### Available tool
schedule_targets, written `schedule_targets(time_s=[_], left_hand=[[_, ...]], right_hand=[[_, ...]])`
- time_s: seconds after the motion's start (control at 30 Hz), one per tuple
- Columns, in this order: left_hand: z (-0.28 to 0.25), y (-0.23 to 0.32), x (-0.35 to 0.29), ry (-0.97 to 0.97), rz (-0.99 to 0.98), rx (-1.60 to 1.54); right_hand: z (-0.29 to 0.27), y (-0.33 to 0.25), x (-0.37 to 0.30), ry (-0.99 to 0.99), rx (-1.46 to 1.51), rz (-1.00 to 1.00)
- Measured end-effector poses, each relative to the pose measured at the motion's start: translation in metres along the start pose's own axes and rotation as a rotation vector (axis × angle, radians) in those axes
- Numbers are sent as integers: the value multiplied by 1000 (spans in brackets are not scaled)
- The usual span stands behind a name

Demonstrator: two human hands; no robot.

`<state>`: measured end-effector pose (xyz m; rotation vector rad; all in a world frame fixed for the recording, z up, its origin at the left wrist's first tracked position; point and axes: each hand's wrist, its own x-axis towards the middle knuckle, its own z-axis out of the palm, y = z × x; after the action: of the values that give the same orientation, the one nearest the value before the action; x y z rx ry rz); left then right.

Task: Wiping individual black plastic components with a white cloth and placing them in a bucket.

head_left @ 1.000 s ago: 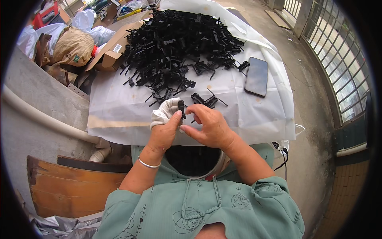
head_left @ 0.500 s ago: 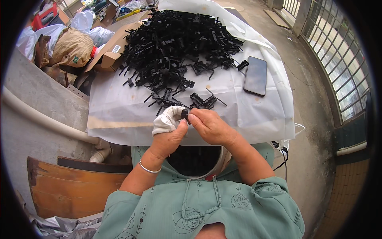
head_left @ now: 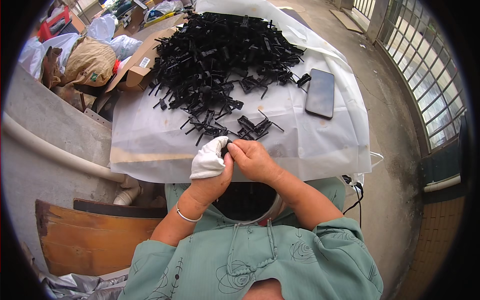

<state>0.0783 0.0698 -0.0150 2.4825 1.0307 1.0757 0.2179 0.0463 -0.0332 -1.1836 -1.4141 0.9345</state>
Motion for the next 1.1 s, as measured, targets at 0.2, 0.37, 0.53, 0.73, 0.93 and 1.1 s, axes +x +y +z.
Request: schedule_targets(time_s=[0.2, 0.37, 0.53, 0.73, 0.93, 1.1], left_hand=[[1, -9, 1, -1, -289, -693], [-15, -4, 10, -72, -601, -1111], [-15, 2, 9, -159, -551, -828], [-12, 4, 9, -318, -368, -842], [-13, 5, 11, -292, -445, -819], [-9, 5, 1, -304, -343, -568]], right_hand=[[-14, -14, -3, 29, -164, -155], [-28, -3, -5, -64, -420, -217], [-32, -10, -1, 50, -283, -373], [-25, -12, -2, -9, -74, -107], [-24, -7, -4, -133, -77, -208], [-16, -13, -6, -198, -114, -75]])
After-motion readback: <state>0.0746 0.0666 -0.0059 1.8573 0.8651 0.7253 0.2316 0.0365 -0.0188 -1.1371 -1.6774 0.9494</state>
